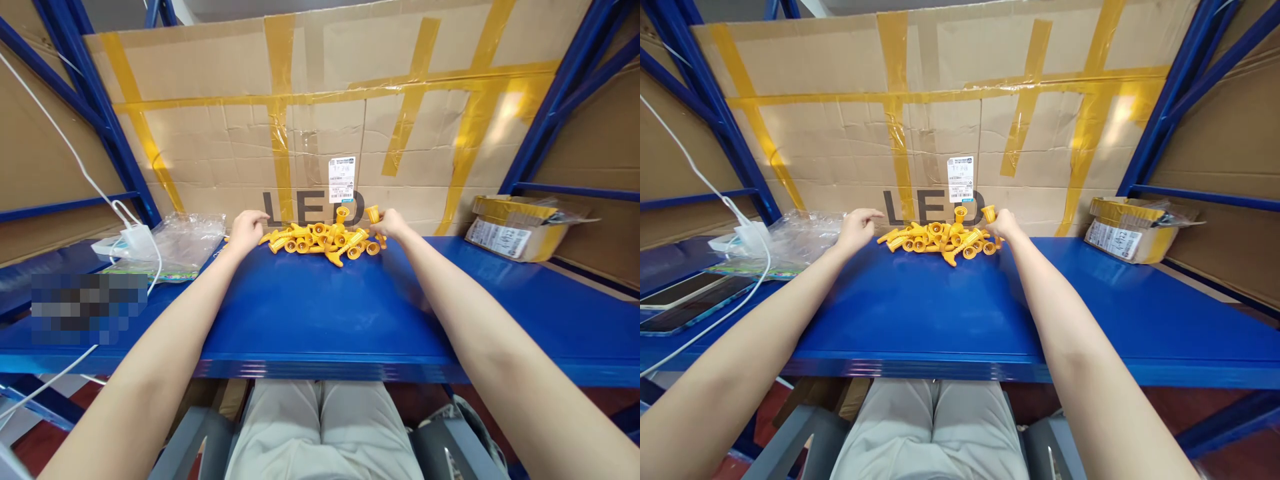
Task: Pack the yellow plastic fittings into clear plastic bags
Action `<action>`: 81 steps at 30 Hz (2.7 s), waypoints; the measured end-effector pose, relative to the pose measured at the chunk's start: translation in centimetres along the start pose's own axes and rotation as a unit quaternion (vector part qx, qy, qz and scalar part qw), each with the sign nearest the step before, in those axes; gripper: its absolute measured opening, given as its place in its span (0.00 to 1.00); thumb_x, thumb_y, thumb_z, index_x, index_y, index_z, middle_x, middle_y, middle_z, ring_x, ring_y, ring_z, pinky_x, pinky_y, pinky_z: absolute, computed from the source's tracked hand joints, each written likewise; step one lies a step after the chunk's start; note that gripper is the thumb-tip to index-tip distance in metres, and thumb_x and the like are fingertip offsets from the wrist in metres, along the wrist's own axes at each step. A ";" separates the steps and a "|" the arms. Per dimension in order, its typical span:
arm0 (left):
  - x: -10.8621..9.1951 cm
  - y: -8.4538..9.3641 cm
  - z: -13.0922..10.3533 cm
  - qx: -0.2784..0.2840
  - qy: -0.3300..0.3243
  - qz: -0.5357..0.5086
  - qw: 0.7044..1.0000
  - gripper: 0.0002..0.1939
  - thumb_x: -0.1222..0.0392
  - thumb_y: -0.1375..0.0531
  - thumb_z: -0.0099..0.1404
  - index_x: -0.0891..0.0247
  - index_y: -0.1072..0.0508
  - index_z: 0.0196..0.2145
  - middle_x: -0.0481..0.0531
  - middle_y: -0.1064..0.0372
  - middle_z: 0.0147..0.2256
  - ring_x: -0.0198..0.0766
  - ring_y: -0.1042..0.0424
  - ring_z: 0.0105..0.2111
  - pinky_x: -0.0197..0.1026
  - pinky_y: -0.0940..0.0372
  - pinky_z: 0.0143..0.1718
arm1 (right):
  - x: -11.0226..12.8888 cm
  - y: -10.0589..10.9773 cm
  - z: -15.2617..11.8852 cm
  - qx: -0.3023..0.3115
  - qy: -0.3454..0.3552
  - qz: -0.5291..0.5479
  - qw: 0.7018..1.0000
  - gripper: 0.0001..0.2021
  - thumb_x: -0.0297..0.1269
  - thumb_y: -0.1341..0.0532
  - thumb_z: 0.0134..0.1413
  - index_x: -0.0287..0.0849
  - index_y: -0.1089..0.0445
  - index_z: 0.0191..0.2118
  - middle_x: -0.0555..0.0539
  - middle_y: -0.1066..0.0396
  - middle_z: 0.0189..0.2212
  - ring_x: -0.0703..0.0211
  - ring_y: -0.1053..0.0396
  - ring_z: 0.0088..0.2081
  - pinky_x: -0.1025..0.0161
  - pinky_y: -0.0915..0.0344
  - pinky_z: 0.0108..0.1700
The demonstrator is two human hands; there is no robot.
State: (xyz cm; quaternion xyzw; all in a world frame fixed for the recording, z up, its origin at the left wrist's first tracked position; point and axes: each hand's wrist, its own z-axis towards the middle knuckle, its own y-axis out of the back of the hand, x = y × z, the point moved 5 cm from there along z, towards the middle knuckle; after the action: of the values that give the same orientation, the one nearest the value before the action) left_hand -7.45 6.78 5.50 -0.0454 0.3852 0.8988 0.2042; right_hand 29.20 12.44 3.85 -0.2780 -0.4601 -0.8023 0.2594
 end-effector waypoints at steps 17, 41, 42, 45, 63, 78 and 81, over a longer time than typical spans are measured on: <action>-11.2 -3.1 -4.0 0.179 -0.108 -0.106 0.972 0.34 0.43 0.45 0.64 0.53 0.46 0.65 0.51 0.26 0.47 0.44 0.26 0.45 0.42 0.35 0.46 | 8.9 -0.7 -9.2 0.175 0.169 0.368 0.898 0.16 0.46 0.34 0.42 0.41 0.32 0.34 0.48 0.27 0.32 0.60 0.29 0.30 0.59 0.30 0.38; -10.8 -1.5 -3.4 0.079 -0.109 0.124 0.983 0.19 0.55 0.45 0.63 0.53 0.29 0.52 0.53 0.25 0.44 0.46 0.26 0.44 0.40 0.36 0.39 | 8.3 -1.6 -9.8 0.229 0.178 0.048 0.956 0.18 0.51 0.35 0.49 0.39 0.26 0.36 0.46 0.25 0.32 0.60 0.30 0.31 0.66 0.38 0.30; -10.9 -1.5 -3.5 0.081 -0.112 0.129 0.982 0.20 0.55 0.45 0.63 0.53 0.29 0.53 0.53 0.25 0.44 0.46 0.26 0.44 0.40 0.36 0.39 | 8.5 -1.7 -9.9 0.237 0.192 0.026 0.952 0.18 0.51 0.37 0.51 0.39 0.26 0.36 0.46 0.25 0.32 0.60 0.30 0.31 0.66 0.39 0.30; -11.3 -1.6 -3.7 0.089 -0.115 0.139 0.980 0.20 0.55 0.44 0.64 0.53 0.30 0.54 0.53 0.26 0.46 0.46 0.26 0.44 0.40 0.36 0.38 | 8.6 -1.8 -10.2 0.264 0.219 -0.020 0.939 0.17 0.49 0.40 0.55 0.39 0.26 0.39 0.46 0.26 0.32 0.61 0.31 0.31 0.67 0.40 0.30; -11.1 -2.0 -3.6 0.082 -0.145 0.128 0.978 0.21 0.57 0.44 0.63 0.57 0.30 0.54 0.53 0.25 0.42 0.43 0.26 0.41 0.38 0.37 0.36 | 9.9 -1.4 -10.9 0.211 0.257 -0.201 0.921 0.08 0.40 0.43 0.60 0.41 0.31 0.36 0.45 0.26 0.36 0.57 0.31 0.36 0.65 0.45 0.34; -10.4 -2.1 -3.1 0.094 -0.123 0.103 0.983 0.24 0.58 0.42 0.61 0.54 0.30 0.55 0.52 0.24 0.43 0.43 0.26 0.42 0.38 0.36 0.40 | 9.9 -2.1 -11.0 0.210 0.264 -0.182 0.924 0.08 0.39 0.45 0.61 0.41 0.32 0.37 0.44 0.25 0.37 0.55 0.30 0.39 0.63 0.43 0.38; -10.6 -1.7 -3.2 0.079 -0.120 0.092 0.985 0.30 0.60 0.43 0.62 0.51 0.39 0.62 0.50 0.25 0.46 0.41 0.26 0.44 0.38 0.36 0.42 | 9.1 -2.7 -10.8 0.291 0.236 -0.059 0.925 0.13 0.44 0.44 0.60 0.40 0.32 0.37 0.45 0.26 0.33 0.60 0.31 0.34 0.66 0.40 0.35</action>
State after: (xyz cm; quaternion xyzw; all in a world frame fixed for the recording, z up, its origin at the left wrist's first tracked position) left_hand 2.63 2.05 4.67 0.1144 0.4306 0.8794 0.1681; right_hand 18.72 2.59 3.92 0.0345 -0.6145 -0.6893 0.3823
